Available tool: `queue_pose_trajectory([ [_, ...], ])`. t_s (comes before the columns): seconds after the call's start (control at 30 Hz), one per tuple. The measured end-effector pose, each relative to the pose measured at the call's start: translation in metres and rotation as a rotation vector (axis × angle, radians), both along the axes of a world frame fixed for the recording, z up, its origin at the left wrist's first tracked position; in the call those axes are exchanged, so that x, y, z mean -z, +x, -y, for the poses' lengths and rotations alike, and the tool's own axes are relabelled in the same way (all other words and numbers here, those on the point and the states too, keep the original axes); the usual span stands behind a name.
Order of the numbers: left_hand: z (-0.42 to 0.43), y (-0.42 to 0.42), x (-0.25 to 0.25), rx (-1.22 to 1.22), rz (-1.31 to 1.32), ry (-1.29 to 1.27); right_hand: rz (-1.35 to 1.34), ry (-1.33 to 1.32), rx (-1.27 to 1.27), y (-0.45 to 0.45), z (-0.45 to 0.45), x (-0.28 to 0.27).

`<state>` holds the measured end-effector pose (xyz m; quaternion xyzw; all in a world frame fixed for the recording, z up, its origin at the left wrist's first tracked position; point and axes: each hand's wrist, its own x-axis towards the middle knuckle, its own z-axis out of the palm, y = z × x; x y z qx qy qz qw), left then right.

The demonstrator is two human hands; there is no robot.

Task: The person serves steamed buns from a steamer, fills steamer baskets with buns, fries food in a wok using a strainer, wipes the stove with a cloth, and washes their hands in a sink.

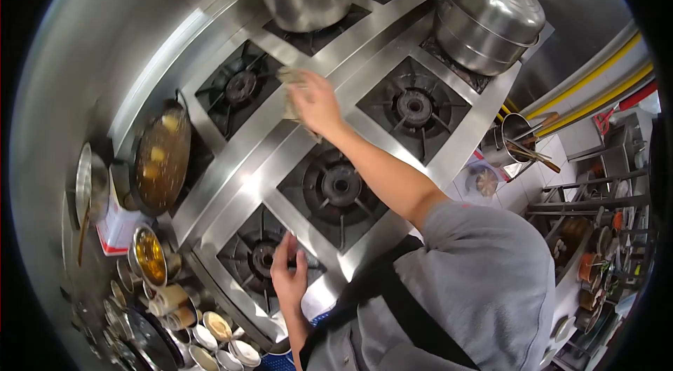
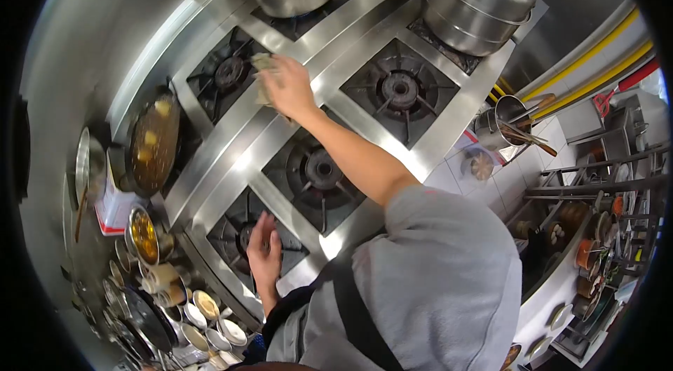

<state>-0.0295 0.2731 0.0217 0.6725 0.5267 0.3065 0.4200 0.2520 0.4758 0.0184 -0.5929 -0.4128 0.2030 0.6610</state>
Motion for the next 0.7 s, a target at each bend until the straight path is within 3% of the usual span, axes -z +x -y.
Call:
queue_pose_trajectory([
  [0.07,-0.004,0.016,0.006,-0.026,-0.100,-0.103,1.088,-0.113,0.346,0.018,-0.040,-0.009],
  [0.1,-0.010,0.031,0.006,0.050,-0.168,-0.118,1.081,-0.115,0.355,0.023,-0.060,0.020],
  [0.17,-0.020,0.065,-0.001,0.163,-0.259,-0.141,1.114,-0.074,-0.026,0.034,-0.099,0.108],
  [0.2,-0.024,0.080,-0.007,0.199,-0.281,-0.148,1.100,-0.080,-0.009,0.052,-0.107,0.110],
  [0.27,-0.029,0.106,-0.018,0.175,-0.276,-0.246,0.985,0.090,-0.285,0.102,-0.104,0.117],
  [0.3,-0.029,0.105,-0.014,0.185,-0.314,-0.268,1.136,-0.018,-0.262,0.139,-0.099,0.106],
  [0.37,-0.024,0.088,0.003,0.163,-0.328,-0.345,1.169,0.034,-0.011,0.223,-0.099,0.090],
  [0.4,-0.020,0.080,0.010,0.130,-0.304,-0.408,1.146,-0.063,-0.043,0.264,-0.104,0.075],
  [0.47,-0.019,0.080,0.006,0.133,-0.318,-0.416,1.126,-0.053,0.247,0.344,-0.138,0.116],
  [0.53,-0.003,0.054,0.023,0.137,-0.440,-0.445,1.025,-0.401,0.166,0.408,-0.149,0.109],
  [0.6,0.024,0.008,0.059,0.119,-0.395,-0.463,0.772,-0.482,0.423,0.438,-0.152,0.111],
  [0.67,0.050,-0.030,0.085,-0.013,-0.079,-0.596,0.861,-0.373,0.789,0.439,-0.153,0.142],
  [0.7,0.053,-0.033,0.077,0.006,-0.072,-0.663,0.774,-0.505,0.750,0.430,-0.147,0.171],
])
